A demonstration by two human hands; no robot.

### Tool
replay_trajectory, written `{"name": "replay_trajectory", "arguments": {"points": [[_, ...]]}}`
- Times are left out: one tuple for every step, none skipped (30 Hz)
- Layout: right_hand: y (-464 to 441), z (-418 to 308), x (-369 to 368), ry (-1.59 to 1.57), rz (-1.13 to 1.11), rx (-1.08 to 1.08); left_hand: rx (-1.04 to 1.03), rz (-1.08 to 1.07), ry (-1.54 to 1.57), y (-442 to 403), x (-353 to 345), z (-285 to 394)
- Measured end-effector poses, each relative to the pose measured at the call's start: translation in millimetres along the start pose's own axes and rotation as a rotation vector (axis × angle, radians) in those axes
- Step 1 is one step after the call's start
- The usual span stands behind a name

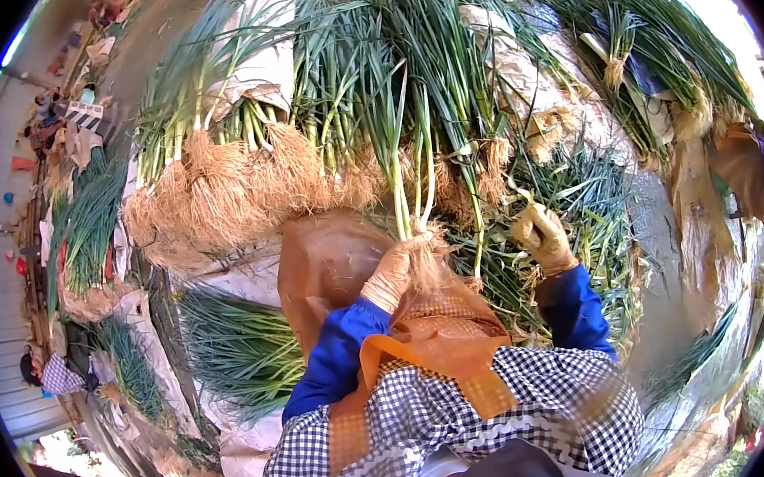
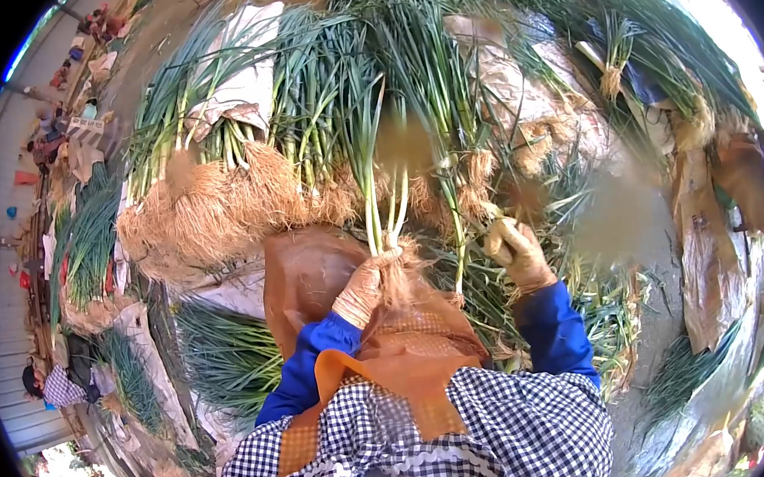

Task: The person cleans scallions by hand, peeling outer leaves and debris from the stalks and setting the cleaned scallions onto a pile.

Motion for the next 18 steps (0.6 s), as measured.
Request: {"name": "replay_trajectory", "arguments": {"points": [[-5,1,-10,-0.113,-0.049,0.052,0.013,0.030,-0.014,-13,10,-10],[-7,0,-19,-0.224,-0.098,0.098,0.027,0.065,-0.021,-25,21,-22],[-8,-1,-26,-0.308,-0.067,0.088,-0.009,0.093,0.047,-24,10,-27],[-13,-4,-36,-0.327,-0.142,0.111,-0.007,0.094,0.050,-29,12,-34],[-18,-6,-44,-0.344,-0.210,0.123,0.085,0.026,-0.015,-36,21,-47],[-24,-10,-55,-0.361,-0.277,0.139,0.178,-0.044,-0.084,-28,7,-45],[-29,-17,-70,-0.370,-0.296,0.173,0.212,-0.125,-0.207,-17,-9,-49],[-36,-23,-81,-0.358,-0.297,0.193,0.192,-0.170,-0.251,-25,-5,-61],[-48,-22,-86,-0.300,-0.313,0.269,0.171,-0.213,-0.294,-21,-20,-60],[-59,-15,-82,-0.242,-0.261,0.249,0.341,-0.201,-0.143,-14,-31,-61],[-69,-33,-106,-0.226,-0.369,0.306,0.556,-0.270,-0.087,-16,-32,-63],[-79,-37,-115,-0.239,-0.326,0.368,0.618,-0.334,0.001,-16,-33,-72],[-91,-42,-118,-0.071,-0.178,0.437,0.522,-0.445,0.008,-11,-41,-74],[-102,-50,-118,-0.064,-0.138,0.460,0.425,-0.547,0.018,-3,-52,-74],[-112,-60,-123,-0.055,-0.096,0.483,0.427,-0.539,0.017,1,-56,-74],[-118,-70,-127,-0.237,-0.080,0.450,0.460,-0.468,0.025,3,-60,-73],[-122,-83,-135,-0.421,-0.059,0.424,0.491,-0.395,0.040,4,-60,-75],[-123,-92,-144,-0.637,0.059,0.372,0.489,-0.376,0.062,0,-54,-85]]}}
Point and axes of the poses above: each hand's wrist, its own y-axis away from the middle knuckle, its own x-axis out of the back of the hand, z = x × y, the point moved 1 cm from there along -y, towards the middle knuckle, and after that the axes turned 6 degrees about -y, right-handed, at the moved point
